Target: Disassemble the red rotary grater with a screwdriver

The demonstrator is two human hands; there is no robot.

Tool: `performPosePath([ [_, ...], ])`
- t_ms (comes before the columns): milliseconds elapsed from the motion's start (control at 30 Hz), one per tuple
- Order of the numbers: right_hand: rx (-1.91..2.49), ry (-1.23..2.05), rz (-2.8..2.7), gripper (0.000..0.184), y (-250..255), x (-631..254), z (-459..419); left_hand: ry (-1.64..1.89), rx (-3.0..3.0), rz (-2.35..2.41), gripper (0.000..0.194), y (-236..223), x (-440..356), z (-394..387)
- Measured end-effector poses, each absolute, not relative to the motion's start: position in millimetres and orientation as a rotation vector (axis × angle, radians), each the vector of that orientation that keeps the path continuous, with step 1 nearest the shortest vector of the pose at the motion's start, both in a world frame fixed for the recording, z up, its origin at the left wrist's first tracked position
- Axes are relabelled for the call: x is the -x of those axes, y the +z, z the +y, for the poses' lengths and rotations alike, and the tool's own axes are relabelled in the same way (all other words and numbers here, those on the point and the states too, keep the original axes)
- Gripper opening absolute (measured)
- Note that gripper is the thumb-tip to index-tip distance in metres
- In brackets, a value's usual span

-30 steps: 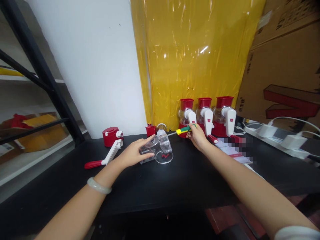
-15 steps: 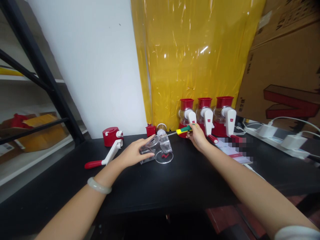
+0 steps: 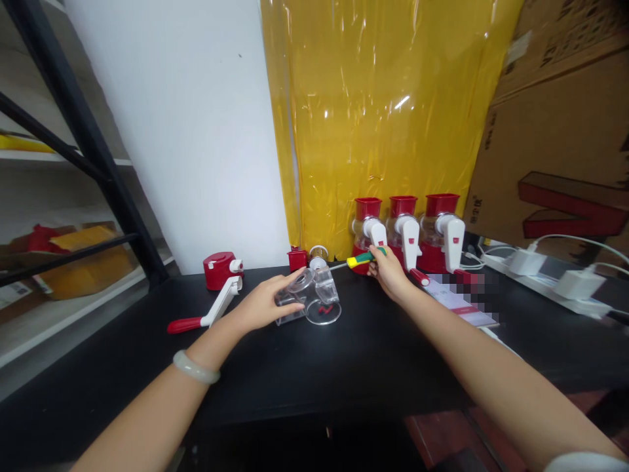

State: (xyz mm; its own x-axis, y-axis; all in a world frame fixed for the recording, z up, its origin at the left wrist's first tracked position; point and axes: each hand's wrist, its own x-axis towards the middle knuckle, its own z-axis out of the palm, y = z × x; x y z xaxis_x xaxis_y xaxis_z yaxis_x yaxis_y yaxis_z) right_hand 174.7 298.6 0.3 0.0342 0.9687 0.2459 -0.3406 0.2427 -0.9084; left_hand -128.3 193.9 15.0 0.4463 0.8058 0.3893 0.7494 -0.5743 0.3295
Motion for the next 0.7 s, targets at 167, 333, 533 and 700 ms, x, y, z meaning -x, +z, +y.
performPosePath([
  [167, 0.776, 1.180, -1.054, 0.045, 1.0, -174.2, 297.5, 0.773, -2.576, 1.417, 0.078, 15.0, 128.6, 193.4],
  [333, 0.765, 1.199, -1.038, 0.040, 1.6, -174.1, 296.4, 0.796, -2.588, 1.379, 0.076, 14.5, 128.6, 194.1],
  [533, 0.749, 1.203, -1.007, 0.039, 1.0, -173.4, 298.0, 0.798, -2.586, 1.373, 0.076, 14.9, 128.0, 194.1],
  [700, 0.750, 1.204, -0.999, 0.037, 1.7, -173.9, 297.4, 0.795, -2.575, 1.375, 0.076, 15.6, 127.6, 194.0],
])
